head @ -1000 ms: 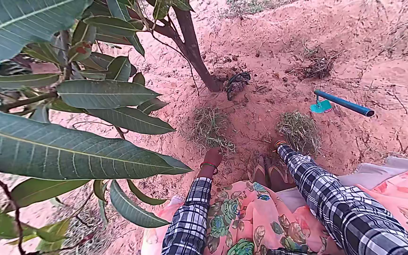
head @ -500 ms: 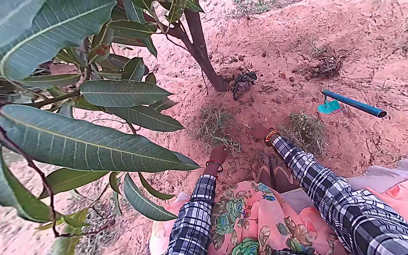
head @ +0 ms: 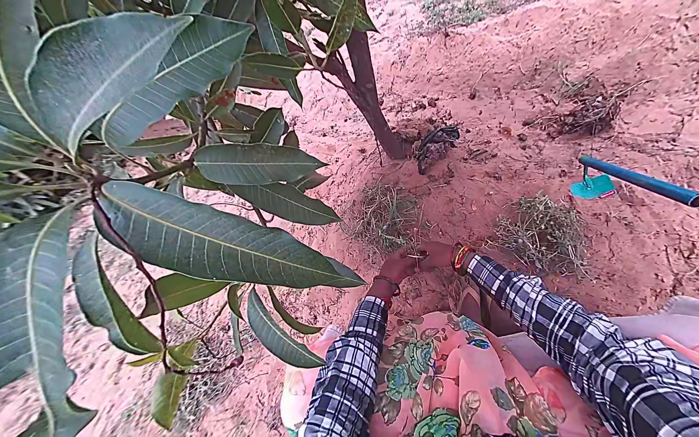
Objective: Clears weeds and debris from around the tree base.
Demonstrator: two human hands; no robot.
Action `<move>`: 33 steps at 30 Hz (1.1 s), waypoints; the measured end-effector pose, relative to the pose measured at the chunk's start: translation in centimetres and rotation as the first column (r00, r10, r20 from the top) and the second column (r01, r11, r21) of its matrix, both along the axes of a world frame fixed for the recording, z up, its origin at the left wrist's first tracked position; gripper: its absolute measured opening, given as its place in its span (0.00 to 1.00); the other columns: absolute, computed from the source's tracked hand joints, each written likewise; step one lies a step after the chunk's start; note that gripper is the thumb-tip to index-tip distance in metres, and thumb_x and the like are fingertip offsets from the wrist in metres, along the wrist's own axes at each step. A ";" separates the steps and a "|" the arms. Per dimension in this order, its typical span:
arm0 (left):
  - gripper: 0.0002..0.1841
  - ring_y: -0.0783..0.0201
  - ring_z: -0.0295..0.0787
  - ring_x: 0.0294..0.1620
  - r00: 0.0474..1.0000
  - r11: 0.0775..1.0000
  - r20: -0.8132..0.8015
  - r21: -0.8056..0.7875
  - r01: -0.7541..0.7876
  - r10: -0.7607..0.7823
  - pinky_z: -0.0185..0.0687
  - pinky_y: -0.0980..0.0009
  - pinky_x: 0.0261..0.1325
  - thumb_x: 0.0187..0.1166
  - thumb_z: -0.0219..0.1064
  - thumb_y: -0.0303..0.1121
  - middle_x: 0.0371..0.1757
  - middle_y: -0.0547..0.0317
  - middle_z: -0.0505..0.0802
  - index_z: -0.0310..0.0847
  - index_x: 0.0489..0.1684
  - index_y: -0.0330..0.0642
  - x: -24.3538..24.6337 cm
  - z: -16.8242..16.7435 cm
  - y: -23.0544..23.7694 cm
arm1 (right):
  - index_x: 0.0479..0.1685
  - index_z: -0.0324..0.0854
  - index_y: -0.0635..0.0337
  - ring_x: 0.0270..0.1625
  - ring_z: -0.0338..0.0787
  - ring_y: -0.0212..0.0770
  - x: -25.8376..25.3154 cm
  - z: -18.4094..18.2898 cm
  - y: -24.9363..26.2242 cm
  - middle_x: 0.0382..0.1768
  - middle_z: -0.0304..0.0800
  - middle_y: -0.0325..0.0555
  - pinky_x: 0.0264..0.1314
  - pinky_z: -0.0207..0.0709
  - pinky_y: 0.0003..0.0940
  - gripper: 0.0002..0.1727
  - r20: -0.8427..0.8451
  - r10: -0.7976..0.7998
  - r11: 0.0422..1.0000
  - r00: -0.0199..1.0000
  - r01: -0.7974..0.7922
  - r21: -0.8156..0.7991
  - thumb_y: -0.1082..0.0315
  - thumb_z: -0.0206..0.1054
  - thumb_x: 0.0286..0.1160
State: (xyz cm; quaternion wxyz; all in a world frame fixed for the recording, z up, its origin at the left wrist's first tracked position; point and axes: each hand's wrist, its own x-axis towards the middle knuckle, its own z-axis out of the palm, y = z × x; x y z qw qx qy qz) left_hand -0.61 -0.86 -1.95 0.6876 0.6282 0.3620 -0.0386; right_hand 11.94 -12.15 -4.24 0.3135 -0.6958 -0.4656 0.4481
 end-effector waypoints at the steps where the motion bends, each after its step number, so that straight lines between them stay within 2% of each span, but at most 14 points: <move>1: 0.25 0.63 0.87 0.46 1.000 1.000 -0.008 0.020 -0.005 0.005 0.87 0.68 0.49 0.84 0.59 0.18 0.61 0.44 0.85 0.63 0.82 0.32 0.0 0.0 0.1 | 0.74 0.74 0.74 0.70 0.83 0.59 0.3 0.0 -0.2 0.68 0.81 0.71 0.77 0.71 0.56 0.30 -0.027 -0.013 1.000 1.000 0.013 0.004 0.68 0.75 0.75; 3: 0.22 0.58 0.87 0.53 0.998 0.996 -0.036 0.074 -0.050 0.053 0.86 0.64 0.56 0.85 0.60 0.20 0.65 0.40 0.84 0.67 0.78 0.31 0.1 0.0 0.0 | 0.81 0.72 0.68 0.75 0.82 0.57 1.1 -0.2 -0.7 0.75 0.79 0.67 0.80 0.71 0.52 0.34 -0.082 -0.055 0.998 0.995 0.056 0.012 0.71 0.76 0.75; 6: 0.19 0.54 0.86 0.58 0.994 0.984 -0.074 0.166 -0.062 0.075 0.86 0.60 0.59 0.85 0.60 0.21 0.68 0.39 0.83 0.73 0.73 0.31 0.1 0.0 0.2 | 0.66 0.80 0.69 0.49 0.88 0.42 3.1 -0.9 -1.7 0.54 0.87 0.59 0.60 0.82 0.39 0.20 -0.102 -0.151 0.989 0.983 0.151 -0.009 0.71 0.73 0.79; 9: 0.16 0.57 0.87 0.54 0.996 0.982 -0.092 0.187 0.020 -0.003 0.87 0.62 0.56 0.85 0.59 0.21 0.62 0.41 0.85 0.75 0.69 0.30 0.2 -0.2 0.4 | 0.64 0.79 0.74 0.41 0.89 0.37 6.0 -2.1 -3.2 0.47 0.89 0.58 0.54 0.85 0.33 0.17 -0.160 -0.275 0.961 0.948 0.265 -0.082 0.73 0.69 0.82; 11: 0.17 0.57 0.87 0.54 0.989 0.978 -0.127 0.185 0.093 -0.070 0.87 0.62 0.58 0.85 0.59 0.20 0.62 0.40 0.85 0.75 0.70 0.28 0.3 -0.2 0.0 | 0.60 0.82 0.72 0.40 0.91 0.37 8.1 -3.5 -4.6 0.44 0.91 0.55 0.52 0.87 0.33 0.15 -0.091 -0.318 0.947 0.944 0.312 -0.079 0.73 0.71 0.80; 12: 0.18 0.56 0.87 0.56 0.985 0.977 -0.147 0.180 0.112 -0.086 0.87 0.61 0.60 0.85 0.59 0.20 0.64 0.39 0.84 0.74 0.72 0.28 0.3 -0.1 -0.3 | 0.58 0.85 0.71 0.43 0.92 0.42 8.8 -3.5 -5.2 0.45 0.92 0.56 0.55 0.86 0.39 0.14 0.024 -0.320 0.942 0.947 0.320 -0.097 0.73 0.73 0.77; 14: 0.18 0.55 0.87 0.59 0.979 0.973 -0.176 0.186 0.137 -0.105 0.86 0.60 0.62 0.85 0.59 0.20 0.66 0.39 0.85 0.75 0.71 0.29 0.3 -0.1 -0.6 | 0.57 0.89 0.69 0.60 0.91 0.63 10.0 -3.0 -6.2 0.55 0.92 0.66 0.69 0.78 0.63 0.15 0.269 -0.282 0.923 0.921 0.337 -0.185 0.73 0.73 0.75; 17: 0.17 0.55 0.86 0.61 0.976 0.971 -0.190 0.194 0.141 -0.104 0.85 0.60 0.64 0.85 0.57 0.20 0.68 0.40 0.84 0.75 0.71 0.30 0.3 0.2 -0.4 | 0.58 0.90 0.68 0.63 0.89 0.70 11.6 -4.3 -7.0 0.57 0.91 0.70 0.70 0.75 0.70 0.15 0.378 -0.334 0.877 0.864 0.431 -0.211 0.71 0.72 0.77; 20: 0.17 0.56 0.87 0.60 0.982 0.976 -0.178 0.190 0.105 -0.071 0.85 0.61 0.63 0.85 0.57 0.20 0.67 0.40 0.85 0.75 0.70 0.29 0.4 0.0 -0.4 | 0.59 0.89 0.68 0.64 0.89 0.67 10.8 -3.5 -6.4 0.57 0.91 0.69 0.72 0.74 0.68 0.16 0.285 -0.388 0.892 0.877 0.434 -0.122 0.68 0.74 0.77; 23: 0.17 0.54 0.85 0.63 0.991 0.990 -0.136 0.136 0.030 -0.011 0.84 0.60 0.65 0.88 0.57 0.26 0.70 0.39 0.82 0.72 0.72 0.28 0.4 -0.3 -0.6 | 0.62 0.85 0.68 0.49 0.91 0.49 7.0 -2.0 -3.5 0.50 0.93 0.59 0.60 0.83 0.49 0.20 0.040 -0.379 0.925 0.925 0.380 -0.024 0.67 0.77 0.76; 24: 0.20 0.52 0.83 0.69 0.993 0.996 -0.113 0.089 -0.012 0.022 0.83 0.59 0.69 0.91 0.56 0.30 0.74 0.38 0.80 0.69 0.77 0.28 0.3 -0.2 -0.6 | 0.62 0.84 0.68 0.47 0.91 0.44 5.3 -1.1 -2.5 0.50 0.92 0.57 0.59 0.84 0.43 0.20 -0.038 -0.353 0.936 0.935 0.353 -0.013 0.66 0.76 0.77; 26: 0.24 0.52 0.81 0.71 0.996 0.997 -0.063 0.023 -0.069 0.070 0.81 0.57 0.70 0.91 0.59 0.35 0.76 0.39 0.79 0.65 0.81 0.31 0.3 -0.1 -0.7 | 0.62 0.82 0.70 0.51 0.90 0.44 2.3 -0.1 -1.1 0.53 0.91 0.58 0.61 0.83 0.43 0.20 -0.120 -0.297 0.951 0.947 0.305 0.056 0.69 0.76 0.76; 29: 0.24 0.59 0.84 0.55 0.997 0.997 -0.024 0.038 -0.071 0.072 0.84 0.61 0.56 0.86 0.66 0.33 0.62 0.45 0.84 0.67 0.77 0.34 0.2 -0.5 -0.4 | 0.60 0.87 0.67 0.54 0.89 0.42 0.5 -0.3 -0.4 0.56 0.91 0.56 0.63 0.80 0.42 0.18 -0.145 -0.249 0.952 0.958 0.270 0.145 0.73 0.76 0.72; 33: 0.17 0.62 0.85 0.47 0.998 0.991 -0.013 0.120 -0.062 0.064 0.85 0.64 0.50 0.86 0.62 0.24 0.56 0.46 0.85 0.71 0.70 0.29 0.1 -0.1 -0.1 | 0.70 0.82 0.62 0.55 0.90 0.41 4.5 -1.9 -2.2 0.61 0.89 0.53 0.60 0.84 0.39 0.22 -0.221 -0.300 0.952 0.928 0.307 -0.004 0.69 0.75 0.77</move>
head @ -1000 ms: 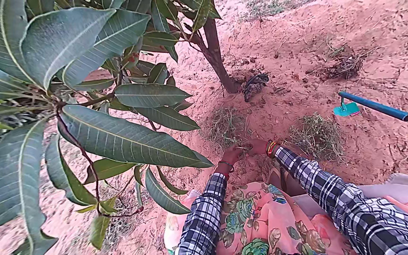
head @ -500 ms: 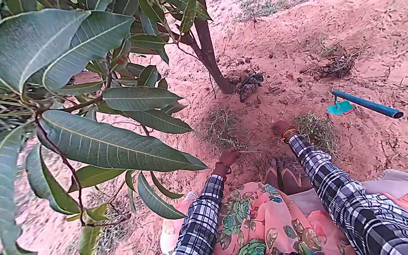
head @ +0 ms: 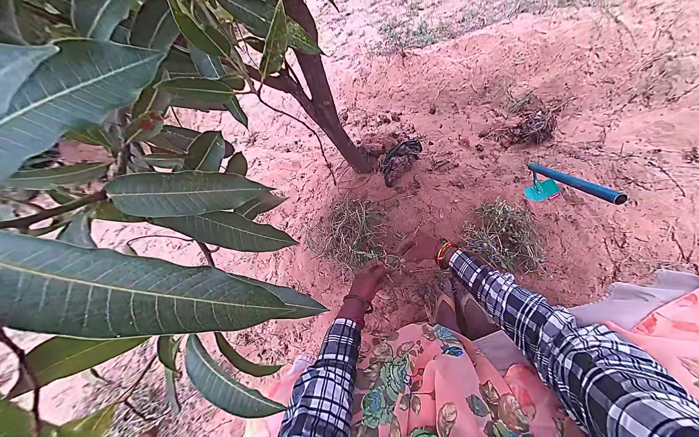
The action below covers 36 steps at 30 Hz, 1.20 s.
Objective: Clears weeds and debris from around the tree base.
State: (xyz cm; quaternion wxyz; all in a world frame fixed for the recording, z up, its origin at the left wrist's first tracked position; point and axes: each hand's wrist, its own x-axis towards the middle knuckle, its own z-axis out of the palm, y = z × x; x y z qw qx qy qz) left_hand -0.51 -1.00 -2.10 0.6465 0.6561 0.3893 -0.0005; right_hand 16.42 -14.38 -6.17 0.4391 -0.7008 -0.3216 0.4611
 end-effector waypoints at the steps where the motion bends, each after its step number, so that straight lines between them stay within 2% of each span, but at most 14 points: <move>1: 0.16 0.62 0.85 0.46 1.000 1.000 -0.007 0.024 0.002 -0.002 0.85 0.63 0.50 0.85 0.62 0.23 0.55 0.45 0.85 0.72 0.68 0.29 0.0 -0.1 0.1 | 0.71 0.82 0.62 0.56 0.89 0.44 1.6 -0.9 -1.0 0.60 0.90 0.55 0.61 0.82 0.42 0.22 0.042 -0.064 0.995 0.997 0.067 -0.068 0.68 0.74 0.78; 3: 0.16 0.62 0.85 0.45 0.999 0.998 -0.029 0.063 0.021 -0.020 0.85 0.63 0.49 0.84 0.64 0.23 0.54 0.46 0.86 0.74 0.67 0.29 0.1 -0.4 0.3 | 0.66 0.86 0.64 0.62 0.89 0.58 4.4 -3.0 -3.5 0.60 0.90 0.63 0.68 0.78 0.57 0.19 0.318 -0.168 0.941 0.933 0.248 -0.231 0.67 0.74 0.78; 5: 0.16 0.61 0.85 0.46 0.998 0.995 -0.049 0.082 0.051 -0.047 0.86 0.63 0.49 0.83 0.65 0.23 0.55 0.45 0.86 0.74 0.66 0.30 0.1 -0.8 0.5 | 0.71 0.85 0.58 0.77 0.77 0.73 6.1 -5.8 -6.2 0.72 0.81 0.71 0.74 0.71 0.73 0.26 0.551 -0.206 0.807 0.808 0.459 -0.371 0.68 0.76 0.69; 7: 0.18 0.60 0.86 0.48 0.995 0.994 -0.069 0.086 0.075 -0.069 0.86 0.62 0.51 0.83 0.65 0.24 0.58 0.43 0.85 0.73 0.70 0.31 0.1 -0.8 0.4 | 0.87 0.71 0.50 0.88 0.60 0.77 6.2 -8.0 -8.2 0.86 0.64 0.72 0.80 0.58 0.79 0.36 0.625 -0.225 0.687 0.748 0.577 -0.443 0.61 0.73 0.75; 9: 0.23 0.57 0.86 0.51 0.995 0.995 -0.071 0.064 0.081 -0.077 0.86 0.60 0.52 0.83 0.65 0.23 0.64 0.40 0.84 0.70 0.76 0.33 0.1 -0.4 0.1 | 0.93 0.61 0.51 0.89 0.58 0.79 5.2 -8.9 -8.7 0.87 0.61 0.74 0.83 0.50 0.82 0.36 0.609 -0.243 0.653 0.755 0.592 -0.473 0.63 0.65 0.83; 12: 0.28 0.55 0.87 0.54 0.995 0.996 -0.065 0.054 0.076 -0.072 0.86 0.59 0.52 0.82 0.66 0.23 0.68 0.39 0.83 0.65 0.83 0.38 0.1 -0.1 -0.2 | 0.81 0.72 0.65 0.77 0.79 0.73 3.5 -6.8 -7.1 0.73 0.81 0.71 0.74 0.67 0.77 0.25 0.492 -0.117 0.674 0.862 0.433 -0.598 0.65 0.56 0.88; 15: 0.32 0.51 0.86 0.57 0.990 0.989 -0.107 0.102 0.106 -0.095 0.85 0.56 0.54 0.82 0.66 0.26 0.72 0.37 0.82 0.62 0.87 0.43 0.1 -0.7 0.0 | 0.66 0.83 0.70 0.74 0.83 0.69 2.8 -4.6 -4.4 0.69 0.85 0.69 0.71 0.72 0.73 0.21 0.439 -0.021 0.758 0.898 0.301 -0.579 0.63 0.63 0.82; 18: 0.31 0.48 0.83 0.65 0.983 0.983 -0.128 0.106 0.148 -0.134 0.83 0.51 0.59 0.83 0.66 0.26 0.78 0.37 0.78 0.63 0.87 0.43 0.1 -1.1 0.0 | 0.73 0.78 0.71 0.77 0.80 0.68 1.2 -1.0 -1.9 0.72 0.81 0.71 0.78 0.70 0.67 0.23 0.383 0.002 0.873 0.924 0.185 -0.451 0.69 0.64 0.82; 20: 0.32 0.47 0.83 0.67 0.978 0.977 -0.139 0.123 0.174 -0.157 0.83 0.51 0.61 0.80 0.68 0.26 0.79 0.37 0.78 0.64 0.87 0.43 0.0 -1.5 0.0 | 0.70 0.80 0.72 0.75 0.82 0.69 -0.2 0.8 -0.4 0.69 0.83 0.72 0.77 0.71 0.67 0.20 0.387 0.022 0.938 0.922 0.115 -0.328 0.73 0.64 0.81; 24: 0.46 0.47 0.82 0.73 0.971 0.971 -0.082 0.065 0.229 -0.224 0.84 0.52 0.69 0.74 0.77 0.28 0.83 0.35 0.74 0.52 0.94 0.45 -0.2 -1.5 0.1 | 0.77 0.76 0.66 0.69 0.86 0.55 -2.2 2.5 1.2 0.69 0.85 0.65 0.76 0.75 0.52 0.24 0.163 -0.002 1.000 0.987 0.000 0.014 0.60 0.62 0.89; 28: 0.48 0.47 0.86 0.66 0.987 0.987 -0.038 0.011 0.160 -0.159 0.87 0.51 0.63 0.76 0.77 0.32 0.74 0.33 0.80 0.44 0.94 0.41 0.0 -1.4 -0.9 | 0.95 0.50 0.59 0.91 0.64 0.48 -4.9 5.4 0.8 0.92 0.58 0.56 0.91 0.59 0.50 0.38 -0.186 0.122 0.974 0.975 -0.082 0.209 0.52 0.56 0.93; 30: 0.41 0.47 0.84 0.70 0.993 0.991 -0.053 0.080 0.108 -0.104 0.85 0.49 0.67 0.81 0.72 0.36 0.76 0.33 0.80 0.49 0.92 0.37 -0.1 -1.5 -0.8 | 0.95 0.53 0.55 0.92 0.61 0.48 -5.8 5.9 0.6 0.93 0.58 0.52 0.91 0.58 0.55 0.37 -0.281 0.135 0.972 0.950 -0.071 0.226 0.49 0.55 0.92; 33: 0.30 0.51 0.88 0.65 0.996 0.980 -0.081 0.191 0.053 -0.038 0.85 0.52 0.68 0.85 0.68 0.38 0.68 0.35 0.86 0.67 0.80 0.30 -0.2 -1.7 0.0 | 0.90 0.63 0.54 0.87 0.71 0.54 -4.2 5.3 0.5 0.87 0.69 0.54 0.83 0.67 0.65 0.33 -0.355 0.107 0.983 0.929 -0.044 0.180 0.45 0.51 0.94; 36: 0.21 0.52 0.90 0.61 0.994 0.974 -0.098 0.214 0.073 -0.053 0.86 0.53 0.64 0.87 0.64 0.35 0.64 0.37 0.88 0.75 0.74 0.33 -0.2 -1.7 0.6 | 0.83 0.72 0.54 0.62 0.91 0.51 0.3 2.1 -0.2 0.68 0.87 0.56 0.62 0.85 0.50 0.25 -0.185 -0.086 0.994 0.979 0.097 0.053 0.53 0.55 0.94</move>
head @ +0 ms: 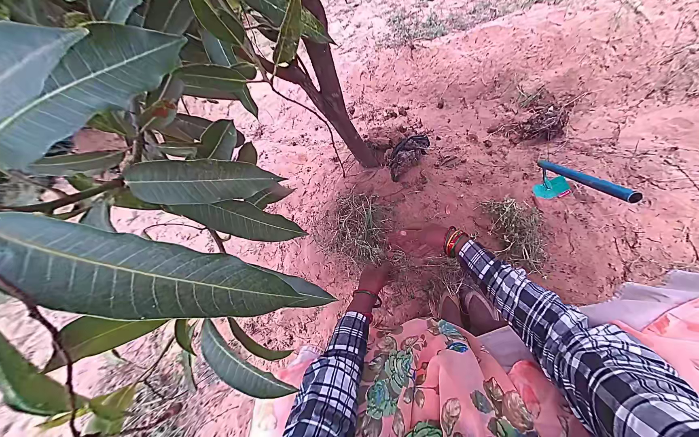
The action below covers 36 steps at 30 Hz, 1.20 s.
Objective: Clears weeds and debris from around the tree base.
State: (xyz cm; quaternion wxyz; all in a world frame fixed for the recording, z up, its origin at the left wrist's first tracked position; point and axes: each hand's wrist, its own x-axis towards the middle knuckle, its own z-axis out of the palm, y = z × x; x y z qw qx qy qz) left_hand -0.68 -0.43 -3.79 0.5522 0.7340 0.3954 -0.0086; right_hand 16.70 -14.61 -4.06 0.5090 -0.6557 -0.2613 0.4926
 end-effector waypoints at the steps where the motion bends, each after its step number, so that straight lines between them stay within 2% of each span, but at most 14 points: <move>1: 0.19 0.54 0.89 0.59 0.999 1.000 0.016 0.003 0.028 -0.028 0.86 0.55 0.63 0.87 0.63 0.33 0.64 0.40 0.89 0.78 0.73 0.37 0.0 0.1 0.0 | 0.81 0.73 0.57 0.60 0.91 0.53 1.9 -1.8 -0.7 0.67 0.87 0.59 0.62 0.86 0.51 0.23 0.172 -0.009 0.997 0.985 0.022 -0.075 0.61 0.60 0.91; 4: 0.18 0.58 0.89 0.59 0.995 0.996 0.035 0.015 0.092 -0.092 0.85 0.58 0.64 0.87 0.61 0.30 0.64 0.43 0.89 0.80 0.72 0.38 0.1 0.9 -0.2 | 0.83 0.72 0.62 0.74 0.83 0.68 4.7 -4.9 -3.8 0.72 0.83 0.69 0.77 0.72 0.65 0.34 0.535 0.275 0.882 0.799 0.012 -0.471 0.72 0.74 0.73; 7: 0.17 0.58 0.89 0.58 0.996 0.996 0.031 0.010 0.084 -0.084 0.86 0.59 0.63 0.86 0.62 0.28 0.64 0.43 0.89 0.80 0.71 0.37 0.2 1.1 -0.6 | 0.94 0.55 0.58 0.86 0.63 0.79 2.5 -8.7 -6.3 0.86 0.60 0.78 0.83 0.57 0.74 0.43 0.547 0.424 0.757 0.721 0.049 -0.651 0.69 0.71 0.77; 8: 0.18 0.58 0.90 0.58 0.996 0.997 0.025 0.008 0.082 -0.083 0.86 0.59 0.63 0.85 0.63 0.28 0.64 0.43 0.89 0.80 0.71 0.37 0.2 1.1 -0.6 | 0.95 0.53 0.55 0.88 0.57 0.81 1.5 -10.4 -6.6 0.89 0.52 0.79 0.83 0.55 0.78 0.44 0.584 0.384 0.771 0.715 0.099 -0.629 0.70 0.69 0.77; 10: 0.17 0.57 0.90 0.58 0.996 0.997 0.023 0.007 0.081 -0.081 0.86 0.58 0.62 0.85 0.63 0.28 0.64 0.43 0.89 0.80 0.71 0.37 0.2 1.1 -0.6 | 0.91 0.66 0.48 0.86 0.59 0.85 0.9 -12.3 -6.0 0.89 0.53 0.77 0.74 0.61 0.85 0.44 0.630 0.255 0.799 0.733 0.207 -0.564 0.76 0.72 0.68; 12: 0.18 0.58 0.89 0.59 0.996 0.996 0.006 0.018 0.092 -0.092 0.85 0.58 0.63 0.85 0.62 0.29 0.65 0.43 0.89 0.80 0.72 0.38 0.2 1.0 -0.5 | 0.83 0.76 0.50 0.81 0.72 0.76 2.2 -9.9 -5.3 0.83 0.69 0.72 0.74 0.70 0.77 0.33 0.537 0.321 0.759 0.780 0.127 -0.639 0.73 0.70 0.73; 14: 0.18 0.58 0.89 0.58 0.995 0.994 -0.014 0.038 0.102 -0.102 0.85 0.58 0.63 0.85 0.63 0.30 0.63 0.44 0.90 0.81 0.72 0.39 0.2 0.8 -0.3 | 0.74 0.81 0.61 0.75 0.82 0.70 3.6 -8.0 -5.2 0.71 0.84 0.69 0.74 0.71 0.73 0.24 0.536 0.269 0.812 0.800 0.112 -0.573 0.70 0.68 0.77; 21: 0.17 0.61 0.90 0.56 0.995 0.995 0.031 0.020 0.098 -0.099 0.86 0.59 0.62 0.86 0.61 0.29 0.62 0.47 0.91 0.81 0.71 0.39 0.3 1.2 -0.8 | 0.64 0.84 0.67 0.61 0.89 0.65 3.9 -2.1 -2.1 0.57 0.90 0.67 0.68 0.77 0.66 0.20 0.579 0.050 0.969 0.814 0.102 -0.227 0.68 0.75 0.75; 24: 0.24 0.54 0.87 0.68 0.999 0.999 -0.004 0.000 0.054 -0.054 0.84 0.53 0.69 0.90 0.62 0.44 0.71 0.42 0.87 0.75 0.79 0.40 0.4 1.2 -1.0 | 0.74 0.79 0.66 0.65 0.88 0.63 1.1 -0.2 -0.2 0.63 0.88 0.68 0.73 0.76 0.63 0.27 0.536 0.115 0.984 0.836 -0.023 -0.175 0.64 0.75 0.77; 27: 0.38 0.45 0.80 0.75 0.996 0.966 0.034 -0.248 -0.071 0.082 0.84 0.48 0.69 0.89 0.63 0.47 0.83 0.35 0.73 0.49 0.92 0.37 0.5 1.2 -1.6 | 0.84 0.69 0.61 0.69 0.86 0.67 -2.4 1.1 1.4 0.67 0.84 0.71 0.73 0.74 0.65 0.37 0.495 0.136 0.988 0.858 -0.081 -0.131 0.66 0.79 0.73; 28: 0.40 0.46 0.83 0.71 0.992 0.952 0.048 -0.290 -0.098 0.117 0.87 0.50 0.65 0.88 0.64 0.45 0.80 0.36 0.75 0.46 0.93 0.38 0.5 1.1 -1.7 | 0.86 0.65 0.57 0.69 0.85 0.67 -3.4 1.2 1.8 0.68 0.83 0.70 0.72 0.75 0.65 0.41 0.489 0.133 0.990 0.862 -0.094 -0.103 0.68 0.80 0.70; 31: 0.30 0.52 0.88 0.58 0.988 0.967 0.026 -0.212 -0.141 0.150 0.88 0.55 0.58 0.89 0.64 0.39 0.65 0.38 0.85 0.59 0.83 0.32 0.4 0.4 -1.2 | 0.91 0.57 0.53 0.70 0.85 0.69 -5.1 0.9 2.7 0.76 0.78 0.68 0.72 0.76 0.67 0.53 0.527 0.129 0.991 0.840 -0.128 -0.039 0.74 0.83 0.60; 34: 0.24 0.52 0.87 0.62 0.986 0.982 0.011 -0.089 -0.165 0.167 0.85 0.55 0.64 0.90 0.61 0.35 0.67 0.35 0.85 0.67 0.77 0.27 0.1 0.1 -0.4 | 0.95 0.50 0.50 0.74 0.81 0.68 -5.5 0.0 3.2 0.81 0.71 0.67 0.76 0.75 0.65 0.63 0.525 0.108 0.994 0.844 -0.106 -0.035 0.76 0.87 0.52; 36: 0.23 0.52 0.86 0.63 0.983 0.982 0.037 -0.068 -0.177 0.180 0.84 0.55 0.66 0.91 0.60 0.34 0.68 0.34 0.84 0.68 0.77 0.27 0.1 -0.1 -0.1 | 0.96 0.45 0.50 0.74 0.82 0.68 -5.1 -1.2 3.1 0.80 0.73 0.68 0.76 0.75 0.65 0.64 0.524 0.172 0.985 0.834 -0.130 -0.116 0.71 0.88 0.56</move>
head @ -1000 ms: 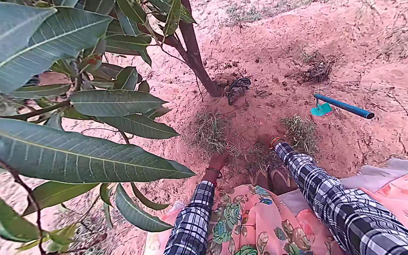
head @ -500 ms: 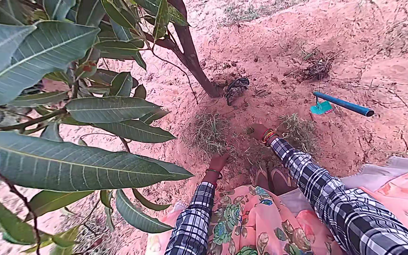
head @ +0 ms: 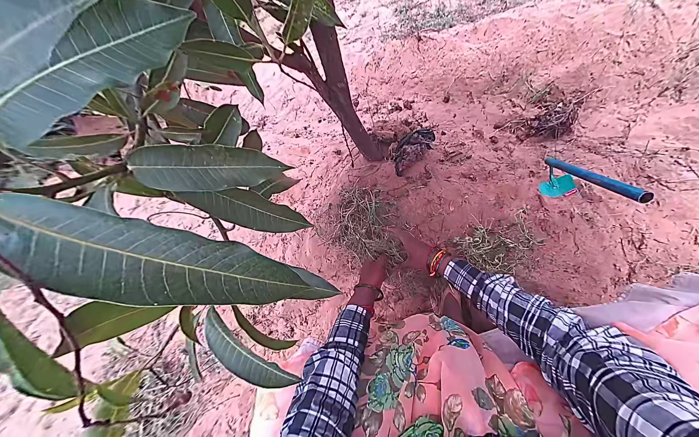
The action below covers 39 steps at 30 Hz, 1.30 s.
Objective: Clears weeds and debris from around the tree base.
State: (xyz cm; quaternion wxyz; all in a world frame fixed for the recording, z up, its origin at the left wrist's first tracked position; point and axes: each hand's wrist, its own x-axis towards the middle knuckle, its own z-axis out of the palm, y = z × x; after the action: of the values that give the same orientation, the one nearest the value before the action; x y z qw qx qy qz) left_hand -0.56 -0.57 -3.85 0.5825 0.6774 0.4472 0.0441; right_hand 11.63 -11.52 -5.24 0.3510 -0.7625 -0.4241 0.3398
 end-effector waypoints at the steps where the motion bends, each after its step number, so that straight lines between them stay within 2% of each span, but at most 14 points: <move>1: 0.23 0.52 0.86 0.64 1.000 1.000 0.014 0.004 -0.012 0.012 0.83 0.55 0.67 0.91 0.59 0.35 0.68 0.34 0.84 0.68 0.76 0.26 0.1 0.0 0.1 | 0.95 0.48 0.54 0.76 0.81 0.68 0.4 -0.8 -0.3 0.79 0.74 0.70 0.78 0.72 0.65 0.59 0.018 0.031 0.998 0.999 -0.030 -0.062 0.69 0.84 0.61; 4: 0.23 0.51 0.85 0.67 0.997 0.998 0.064 0.015 -0.054 0.053 0.81 0.54 0.71 0.93 0.56 0.38 0.68 0.34 0.84 0.71 0.74 0.24 0.2 0.6 0.2 | 0.85 0.68 0.65 0.78 0.79 0.71 1.9 -3.5 -1.8 0.74 0.79 0.72 0.80 0.67 0.70 0.31 0.113 0.125 0.951 0.986 -0.086 -0.298 0.69 0.65 0.83; 6: 0.23 0.52 0.84 0.68 0.988 0.995 0.112 0.002 -0.105 0.104 0.81 0.55 0.71 0.93 0.55 0.38 0.70 0.34 0.83 0.70 0.75 0.25 0.4 1.6 0.1 | 0.78 0.76 0.66 0.78 0.78 0.72 3.3 -5.1 -3.3 0.73 0.80 0.72 0.78 0.67 0.73 0.22 0.158 0.079 0.896 0.984 -0.001 -0.444 0.69 0.56 0.88; 9: 0.23 0.52 0.86 0.63 0.966 0.979 0.164 -0.007 -0.202 0.201 0.86 0.57 0.63 0.96 0.50 0.37 0.68 0.34 0.82 0.66 0.78 0.27 0.3 3.2 -0.1 | 0.75 0.81 0.62 0.78 0.78 0.72 6.4 -7.8 -7.1 0.73 0.82 0.69 0.76 0.65 0.78 0.21 0.222 -0.155 0.799 0.963 0.254 -0.545 0.67 0.59 0.86; 13: 0.24 0.51 0.83 0.63 0.967 0.973 0.128 0.035 -0.227 0.221 0.81 0.53 0.63 0.97 0.46 0.43 0.67 0.36 0.83 0.71 0.75 0.30 0.2 3.4 0.8 | 0.72 0.82 0.63 0.77 0.78 0.72 10.2 -10.2 -12.7 0.73 0.81 0.71 0.74 0.64 0.80 0.23 0.313 -0.421 0.615 0.852 0.521 -0.592 0.61 0.64 0.84; 15: 0.24 0.52 0.84 0.62 0.968 0.975 0.120 0.021 -0.223 0.219 0.82 0.54 0.62 0.96 0.48 0.43 0.67 0.36 0.83 0.70 0.77 0.31 0.3 3.5 0.5 | 0.76 0.78 0.63 0.78 0.78 0.72 11.2 -10.3 -13.6 0.75 0.79 0.72 0.73 0.67 0.78 0.29 0.312 -0.501 0.598 0.807 0.584 -0.549 0.56 0.69 0.80; 18: 0.24 0.51 0.84 0.60 0.980 0.982 0.091 0.054 -0.180 0.175 0.82 0.53 0.61 0.95 0.51 0.41 0.66 0.35 0.83 0.69 0.76 0.29 0.4 3.4 -0.1 | 0.81 0.73 0.62 0.81 0.70 0.78 11.7 -9.9 -11.8 0.79 0.71 0.77 0.74 0.66 0.79 0.33 0.295 -0.574 0.645 0.764 0.644 -0.412 0.64 0.74 0.74; 20: 0.24 0.49 0.83 0.62 0.987 0.985 0.069 0.078 -0.153 0.147 0.81 0.52 0.64 0.94 0.53 0.41 0.66 0.34 0.83 0.70 0.76 0.28 0.4 3.3 -0.1 | 0.79 0.76 0.62 0.83 0.68 0.77 11.6 -9.7 -9.8 0.79 0.70 0.76 0.76 0.66 0.78 0.33 0.300 -0.531 0.707 0.792 0.610 -0.358 0.65 0.75 0.70; 22: 0.25 0.48 0.82 0.67 0.992 0.988 0.050 0.094 -0.123 0.119 0.79 0.50 0.68 0.94 0.52 0.41 0.70 0.33 0.83 0.69 0.78 0.28 0.3 3.1 0.1 | 0.73 0.82 0.64 0.81 0.73 0.73 10.8 -9.2 -7.9 0.77 0.76 0.71 0.78 0.65 0.76 0.31 0.291 -0.411 0.770 0.864 0.500 -0.398 0.56 0.74 0.73; 24: 0.25 0.49 0.84 0.63 0.993 0.987 0.038 0.116 -0.115 0.111 0.81 0.51 0.65 0.94 0.53 0.42 0.66 0.34 0.85 0.71 0.75 0.28 0.3 2.8 0.1 | 0.68 0.84 0.66 0.79 0.76 0.71 8.7 -8.0 -6.8 0.75 0.79 0.71 0.77 0.66 0.74 0.31 0.261 -0.287 0.784 0.922 0.383 -0.490 0.47 0.69 0.77; 27: 0.27 0.47 0.81 0.72 0.997 0.990 0.007 0.120 -0.080 0.079 0.76 0.49 0.74 0.94 0.53 0.43 0.72 0.32 0.82 0.69 0.77 0.26 0.4 2.5 0.0 | 0.87 0.68 0.60 0.85 0.65 0.78 4.9 -9.1 -5.9 0.84 0.63 0.77 0.78 0.62 0.79 0.41 0.235 -0.242 0.812 0.941 0.329 -0.482 0.54 0.75 0.73; 31: 0.26 0.48 0.81 0.73 0.999 0.991 0.028 0.125 -0.045 0.042 0.77 0.50 0.74 0.94 0.54 0.41 0.72 0.32 0.82 0.69 0.77 0.26 0.5 2.5 -0.1 | 0.96 0.55 0.42 0.91 0.50 0.78 0.4 -11.2 -4.6 0.94 0.48 0.65 0.80 0.50 0.86 0.56 0.281 -0.129 0.853 0.951 0.251 -0.458 0.48 0.83 0.62; 35: 0.25 0.48 0.82 0.71 0.999 0.994 0.036 0.104 -0.042 0.039 0.79 0.50 0.73 0.93 0.55 0.40 0.72 0.33 0.83 0.69 0.78 0.27 0.4 2.2 0.1 | 0.91 0.64 0.46 0.93 0.53 0.69 -1.2 -12.2 -3.8 0.95 0.51 0.52 0.83 0.51 0.79 0.49 0.269 -0.082 0.879 0.960 0.197 -0.434 0.53 0.82 0.64; 39: 0.25 0.48 0.83 0.69 0.999 0.995 0.048 0.097 -0.029 0.025 0.80 0.50 0.70 0.93 0.55 0.40 0.70 0.32 0.83 0.69 0.77 0.27 0.2 1.8 0.5 | 0.91 0.65 0.46 0.94 0.49 0.70 -0.4 -12.1 -3.4 0.95 0.48 0.53 0.81 0.52 0.83 0.52 0.246 0.009 0.866 0.969 0.115 -0.487 0.53 0.85 0.59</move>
State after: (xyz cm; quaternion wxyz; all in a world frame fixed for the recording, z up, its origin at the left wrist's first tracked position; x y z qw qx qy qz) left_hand -0.32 -0.10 -2.06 0.5583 0.6978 0.4398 0.0897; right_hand 11.18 -14.96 -17.30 0.0978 -0.8740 -0.3401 0.3330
